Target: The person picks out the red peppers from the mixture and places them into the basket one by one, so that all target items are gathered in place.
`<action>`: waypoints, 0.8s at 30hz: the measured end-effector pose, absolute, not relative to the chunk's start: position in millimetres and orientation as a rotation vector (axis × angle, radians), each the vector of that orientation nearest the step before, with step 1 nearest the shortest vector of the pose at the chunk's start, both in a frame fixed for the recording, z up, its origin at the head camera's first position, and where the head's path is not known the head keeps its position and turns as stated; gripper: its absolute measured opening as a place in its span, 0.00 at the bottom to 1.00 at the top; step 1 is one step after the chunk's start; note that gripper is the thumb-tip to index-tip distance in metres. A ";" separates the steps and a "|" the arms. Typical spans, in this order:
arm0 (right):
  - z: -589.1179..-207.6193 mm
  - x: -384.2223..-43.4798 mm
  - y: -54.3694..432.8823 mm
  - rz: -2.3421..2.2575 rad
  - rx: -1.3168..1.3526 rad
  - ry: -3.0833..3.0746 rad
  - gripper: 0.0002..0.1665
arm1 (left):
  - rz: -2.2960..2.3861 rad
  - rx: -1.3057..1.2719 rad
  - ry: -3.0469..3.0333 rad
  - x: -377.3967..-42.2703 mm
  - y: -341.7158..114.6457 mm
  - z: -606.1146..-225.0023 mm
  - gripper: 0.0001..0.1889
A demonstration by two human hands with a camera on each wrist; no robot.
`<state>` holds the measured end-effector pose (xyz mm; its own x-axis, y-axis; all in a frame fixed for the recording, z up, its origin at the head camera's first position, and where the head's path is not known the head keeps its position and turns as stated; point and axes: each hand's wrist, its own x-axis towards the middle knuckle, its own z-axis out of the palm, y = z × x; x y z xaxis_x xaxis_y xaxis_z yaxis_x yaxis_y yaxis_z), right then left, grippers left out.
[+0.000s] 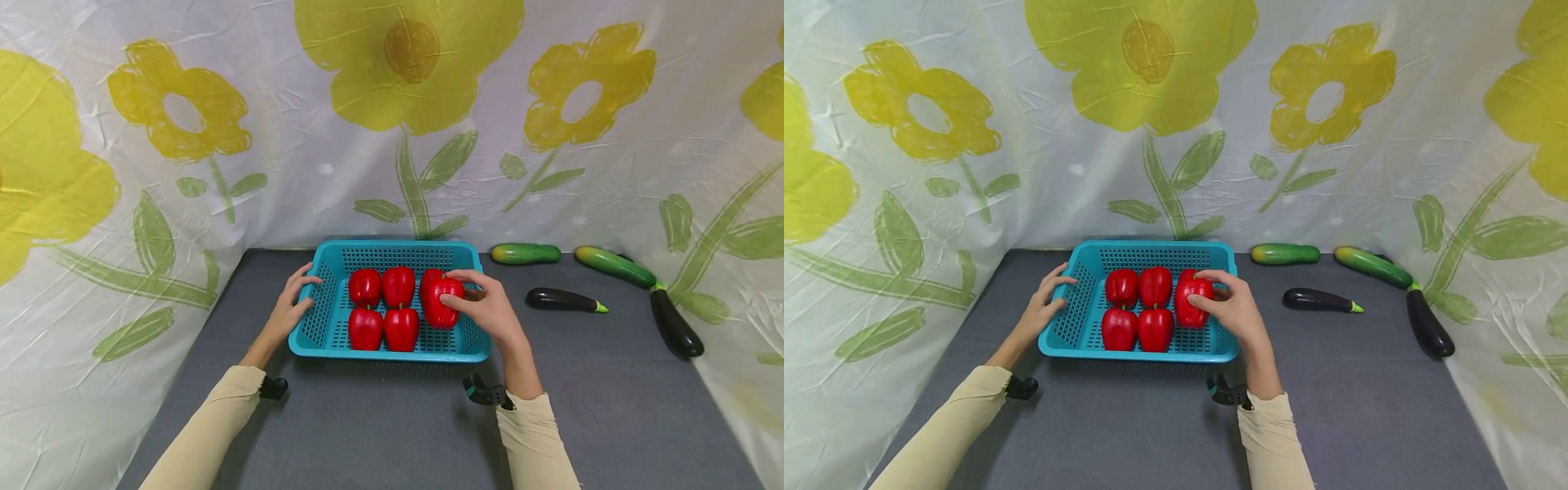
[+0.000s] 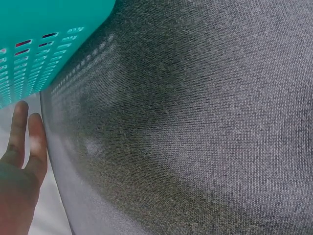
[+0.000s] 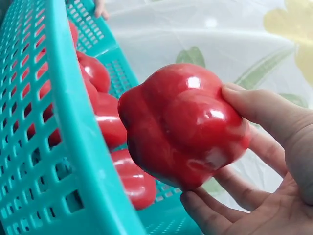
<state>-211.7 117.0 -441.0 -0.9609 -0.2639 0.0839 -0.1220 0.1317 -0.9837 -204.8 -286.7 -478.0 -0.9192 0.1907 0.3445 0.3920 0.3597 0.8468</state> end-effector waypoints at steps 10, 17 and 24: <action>-446.4 -205.0 116.1 -1.950 -0.415 2.245 0.27 | -1.598 -0.503 -2.448 -204.9 -286.1 -478.0 0.20; -446.1 -200.1 115.8 -1.913 -0.393 2.266 0.28 | -1.607 -0.506 -2.447 -205.3 -286.2 -477.9 0.20; -443.9 -197.2 114.6 -1.873 -0.386 2.288 0.28 | -1.591 -0.513 -2.441 -204.4 -286.4 -477.1 0.20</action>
